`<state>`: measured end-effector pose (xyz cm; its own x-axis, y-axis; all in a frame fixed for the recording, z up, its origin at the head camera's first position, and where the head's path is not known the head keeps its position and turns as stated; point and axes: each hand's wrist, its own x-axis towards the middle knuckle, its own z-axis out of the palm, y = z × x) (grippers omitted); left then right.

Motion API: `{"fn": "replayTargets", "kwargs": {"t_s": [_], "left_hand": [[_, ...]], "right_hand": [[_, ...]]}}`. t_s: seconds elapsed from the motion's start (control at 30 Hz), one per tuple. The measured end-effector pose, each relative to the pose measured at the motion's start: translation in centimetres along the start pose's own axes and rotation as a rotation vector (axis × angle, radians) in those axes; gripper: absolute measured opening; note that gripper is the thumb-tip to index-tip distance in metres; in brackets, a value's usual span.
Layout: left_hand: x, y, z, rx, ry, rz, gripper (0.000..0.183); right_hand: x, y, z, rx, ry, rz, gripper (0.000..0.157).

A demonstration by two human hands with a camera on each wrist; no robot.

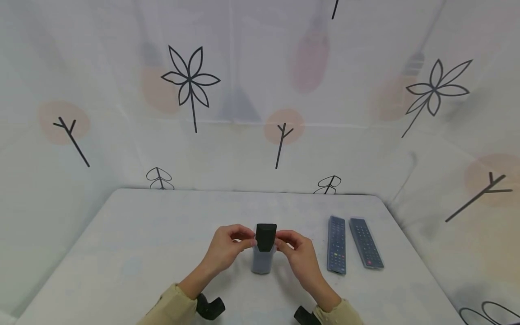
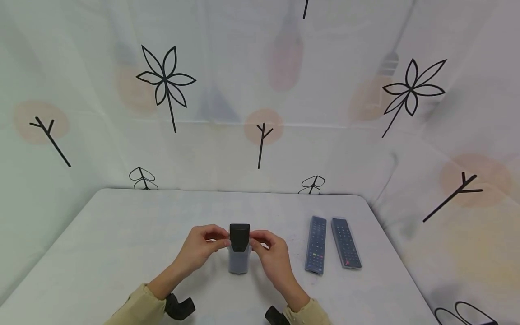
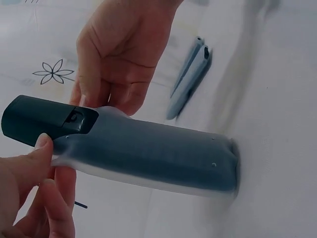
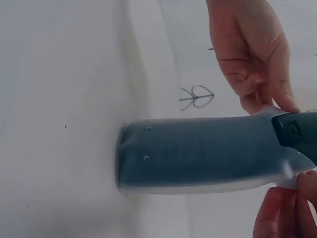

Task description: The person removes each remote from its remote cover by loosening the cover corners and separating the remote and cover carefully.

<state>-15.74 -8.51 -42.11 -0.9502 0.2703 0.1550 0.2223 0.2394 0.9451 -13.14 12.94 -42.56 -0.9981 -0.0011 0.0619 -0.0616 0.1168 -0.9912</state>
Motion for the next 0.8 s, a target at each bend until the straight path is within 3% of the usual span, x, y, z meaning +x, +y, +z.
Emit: {"fn": "replayTargets", "kwargs": {"t_s": [0.37,0.63,0.8], "left_hand": [[0.18,-0.39,-0.65,0.005,-0.045,0.002,0.011],[0.16,-0.49,-0.69,0.097,-0.036,0.072,0.011],[0.06,-0.67,-0.76,0.158,-0.046,0.076,0.014]], "right_hand": [[0.30,0.79,0.20,-0.125,0.000,-0.183,0.029],[0.11,0.80,0.22,-0.265,0.010,-0.246,0.031],[0.04,0.77,0.27,-0.304,0.006,-0.258,0.029]]}}
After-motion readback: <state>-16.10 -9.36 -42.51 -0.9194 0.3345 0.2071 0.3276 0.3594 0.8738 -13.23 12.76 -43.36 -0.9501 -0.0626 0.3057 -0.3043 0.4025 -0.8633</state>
